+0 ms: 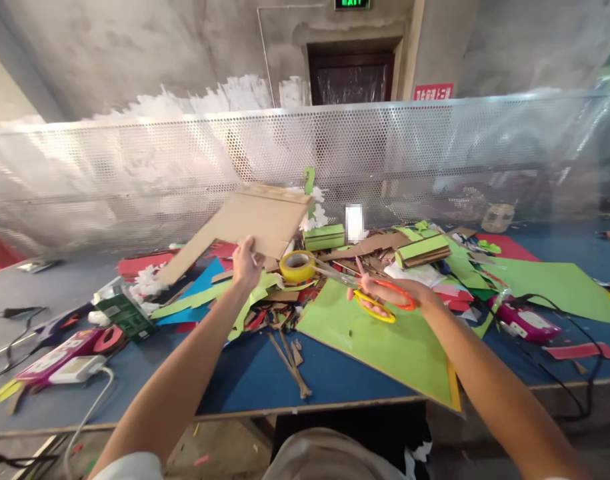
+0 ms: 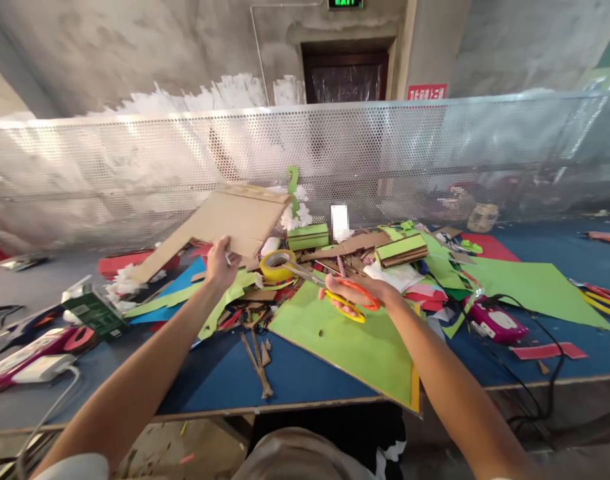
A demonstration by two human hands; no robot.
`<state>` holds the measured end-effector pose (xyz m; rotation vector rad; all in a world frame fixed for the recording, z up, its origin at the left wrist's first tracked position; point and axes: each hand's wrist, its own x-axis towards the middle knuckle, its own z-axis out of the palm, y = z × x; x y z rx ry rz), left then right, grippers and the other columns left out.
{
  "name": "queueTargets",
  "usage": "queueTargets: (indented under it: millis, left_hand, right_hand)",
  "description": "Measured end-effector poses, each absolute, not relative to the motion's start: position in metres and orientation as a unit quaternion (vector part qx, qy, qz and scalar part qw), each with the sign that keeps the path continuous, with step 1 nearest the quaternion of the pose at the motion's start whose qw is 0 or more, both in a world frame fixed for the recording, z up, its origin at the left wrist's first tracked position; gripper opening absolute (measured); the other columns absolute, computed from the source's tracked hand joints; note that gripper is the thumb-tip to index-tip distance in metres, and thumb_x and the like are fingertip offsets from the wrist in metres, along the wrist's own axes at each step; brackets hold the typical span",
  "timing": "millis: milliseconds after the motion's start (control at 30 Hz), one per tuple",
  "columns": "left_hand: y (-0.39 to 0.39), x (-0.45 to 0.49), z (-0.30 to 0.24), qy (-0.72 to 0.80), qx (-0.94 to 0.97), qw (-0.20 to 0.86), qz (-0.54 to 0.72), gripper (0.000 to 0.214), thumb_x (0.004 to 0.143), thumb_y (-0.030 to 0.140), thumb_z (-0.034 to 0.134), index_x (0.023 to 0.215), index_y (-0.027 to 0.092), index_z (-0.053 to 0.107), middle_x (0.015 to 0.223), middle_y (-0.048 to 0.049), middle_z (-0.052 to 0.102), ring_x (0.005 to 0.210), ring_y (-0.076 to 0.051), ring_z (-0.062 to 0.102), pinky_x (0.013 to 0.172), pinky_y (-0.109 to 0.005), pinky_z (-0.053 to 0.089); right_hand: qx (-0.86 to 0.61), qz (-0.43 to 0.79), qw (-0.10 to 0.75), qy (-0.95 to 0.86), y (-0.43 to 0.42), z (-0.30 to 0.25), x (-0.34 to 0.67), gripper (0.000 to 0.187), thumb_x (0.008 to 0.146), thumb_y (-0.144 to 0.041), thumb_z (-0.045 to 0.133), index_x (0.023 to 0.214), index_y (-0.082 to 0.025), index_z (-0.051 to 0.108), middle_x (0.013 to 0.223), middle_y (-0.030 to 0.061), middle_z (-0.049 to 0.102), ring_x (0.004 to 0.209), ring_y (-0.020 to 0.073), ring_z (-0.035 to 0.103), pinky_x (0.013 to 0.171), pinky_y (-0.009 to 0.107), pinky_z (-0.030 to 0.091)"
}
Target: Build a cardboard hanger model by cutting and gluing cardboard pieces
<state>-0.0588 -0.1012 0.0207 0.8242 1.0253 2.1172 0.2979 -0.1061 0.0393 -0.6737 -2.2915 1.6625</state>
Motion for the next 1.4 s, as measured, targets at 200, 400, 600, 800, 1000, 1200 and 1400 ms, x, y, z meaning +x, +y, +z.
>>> queueTargets:
  millis: [200, 400, 600, 800, 1000, 1200, 1400]
  left_hand:
    - [-0.104, -0.059, 0.016, 0.353, 0.363, 0.319, 0.801, 0.045, 0.070, 0.047, 0.086, 0.080, 0.021, 0.050, 0.060, 0.0085, 0.051, 0.044, -0.005, 0.043, 0.042, -0.017, 0.031]
    - [-0.099, -0.034, 0.000, 0.351, 0.466, 0.324, 0.745, 0.043, 0.078, 0.055, 0.082, 0.082, 0.019, 0.060, 0.059, 0.0041, 0.055, 0.044, -0.010, 0.049, 0.041, -0.022, 0.039]
    - [-0.100, -0.045, -0.001, 0.361, 0.465, 0.300, 0.751, 0.044, 0.080, 0.057, 0.081, 0.075, 0.019, 0.059, 0.057, 0.0022, 0.055, 0.043, -0.010, 0.050, 0.043, -0.023, 0.044]
    - [-0.102, -0.055, 0.000, 0.371, 0.488, 0.293, 0.733, 0.044, 0.077, 0.057, 0.084, 0.078, 0.017, 0.063, 0.060, 0.0014, 0.058, 0.045, -0.010, 0.051, 0.044, -0.023, 0.045]
    - [-0.101, -0.051, -0.002, 0.361, 0.462, 0.321, 0.744, 0.038, 0.080, 0.051, 0.084, 0.081, 0.017, 0.065, 0.064, -0.0004, 0.061, 0.047, -0.011, 0.054, 0.045, -0.023, 0.046]
    - [-0.098, -0.037, -0.004, 0.339, 0.461, 0.339, 0.747, 0.041, 0.078, 0.051, 0.085, 0.078, 0.017, 0.063, 0.061, 0.0004, 0.059, 0.045, -0.011, 0.054, 0.042, -0.022, 0.044]
    - [-0.104, -0.039, 0.006, 0.351, 0.479, 0.330, 0.733, 0.052, 0.073, 0.062, 0.085, 0.084, 0.016, 0.062, 0.061, 0.0019, 0.060, 0.043, -0.011, 0.054, 0.040, -0.024, 0.048]
  right_hand:
    - [-0.251, 0.515, 0.141, -0.807, -0.100, 0.033, 0.295, 0.056, 0.091, -0.076, 0.054, 0.107, -0.022, 0.062, 0.071, -0.0017, 0.048, 0.052, 0.0131, 0.044, 0.045, 0.028, 0.046]
    - [-0.294, 0.462, 0.148, -0.824, -0.101, 0.028, 0.284, 0.064, 0.092, -0.080, 0.048, 0.109, -0.019, 0.060, 0.071, -0.0035, 0.049, 0.048, 0.0096, 0.047, 0.042, 0.021, 0.046]
    - [-0.292, 0.452, 0.139, -0.831, -0.101, 0.033, 0.288, 0.065, 0.090, -0.081, 0.051, 0.104, -0.019, 0.062, 0.065, -0.0031, 0.052, 0.044, 0.0115, 0.048, 0.041, 0.026, 0.046]
    - [-0.297, 0.439, 0.108, -0.841, -0.096, 0.028, 0.293, 0.055, 0.092, -0.074, 0.055, 0.101, -0.020, 0.065, 0.069, -0.0021, 0.052, 0.047, 0.0108, 0.048, 0.041, 0.024, 0.046]
    - [-0.286, 0.438, 0.083, -0.848, -0.094, 0.026, 0.293, 0.064, 0.096, -0.076, 0.041, 0.105, -0.018, 0.064, 0.069, -0.0025, 0.049, 0.048, 0.0099, 0.045, 0.044, 0.023, 0.047]
    - [-0.275, 0.437, 0.099, -0.851, -0.095, 0.023, 0.284, 0.064, 0.094, -0.079, 0.045, 0.108, -0.019, 0.065, 0.070, -0.0015, 0.050, 0.050, 0.0121, 0.047, 0.046, 0.027, 0.048]
    - [-0.256, 0.471, 0.124, -0.835, -0.092, 0.019, 0.289, 0.065, 0.095, -0.079, 0.043, 0.113, -0.020, 0.062, 0.074, -0.0013, 0.050, 0.051, 0.0111, 0.048, 0.046, 0.025, 0.048]
